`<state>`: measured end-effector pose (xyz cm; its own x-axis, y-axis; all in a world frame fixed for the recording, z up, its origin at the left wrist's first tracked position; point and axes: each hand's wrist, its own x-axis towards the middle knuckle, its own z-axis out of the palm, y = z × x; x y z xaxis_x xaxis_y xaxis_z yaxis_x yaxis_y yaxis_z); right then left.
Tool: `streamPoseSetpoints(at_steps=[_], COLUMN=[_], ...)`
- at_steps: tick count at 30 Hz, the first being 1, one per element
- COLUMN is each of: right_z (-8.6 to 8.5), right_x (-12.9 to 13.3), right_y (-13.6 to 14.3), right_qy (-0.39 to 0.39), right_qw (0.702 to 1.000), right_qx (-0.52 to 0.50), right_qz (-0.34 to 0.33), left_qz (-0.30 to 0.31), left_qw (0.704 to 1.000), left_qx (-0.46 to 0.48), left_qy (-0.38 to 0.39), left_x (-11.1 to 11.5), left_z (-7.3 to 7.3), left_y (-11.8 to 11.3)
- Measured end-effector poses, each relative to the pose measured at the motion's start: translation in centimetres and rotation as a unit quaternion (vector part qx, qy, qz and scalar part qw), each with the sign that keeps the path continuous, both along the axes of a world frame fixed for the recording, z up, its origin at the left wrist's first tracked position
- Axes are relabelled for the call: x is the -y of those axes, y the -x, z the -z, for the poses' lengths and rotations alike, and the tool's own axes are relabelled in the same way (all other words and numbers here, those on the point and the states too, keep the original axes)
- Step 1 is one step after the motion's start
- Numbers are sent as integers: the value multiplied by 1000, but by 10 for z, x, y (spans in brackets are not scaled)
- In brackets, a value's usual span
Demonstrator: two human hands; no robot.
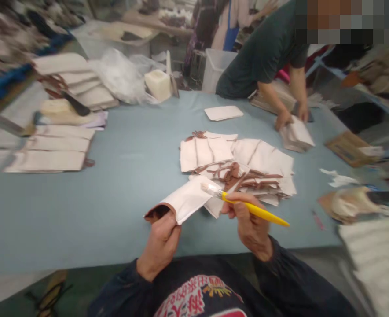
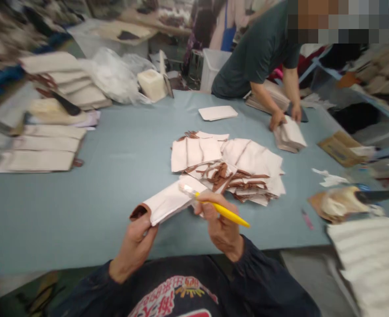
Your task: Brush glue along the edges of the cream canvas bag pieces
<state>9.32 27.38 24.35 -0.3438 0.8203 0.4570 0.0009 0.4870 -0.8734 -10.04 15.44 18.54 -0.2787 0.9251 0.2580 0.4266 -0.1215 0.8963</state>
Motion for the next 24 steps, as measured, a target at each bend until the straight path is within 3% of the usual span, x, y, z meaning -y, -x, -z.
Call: streamPoseSetpoints(at_steps=[6, 11, 15, 19, 24], right_z=[-1, 5, 16, 19, 15], right_x=[0, -13, -29, -34, -9], right_y=[-4, -19, -28, -21, 17], right_qy=[87, 102, 107, 128, 187], right_qw=[991, 992, 992, 987, 974], right_qx=[-23, -28, -10, -6, -31], right_qz=[98, 71, 65, 92, 127], left_qz=[-124, -197, -237, -260, -280], left_qw=[990, 969, 943, 920, 902], left_qx=[22, 127, 214, 265, 285], left_qy=[60, 82, 99, 127, 165], left_x=[1, 9, 13, 14, 9], left_z=[-28, -39, -34, -26, 8], left_y=[37, 87, 145, 217, 311])
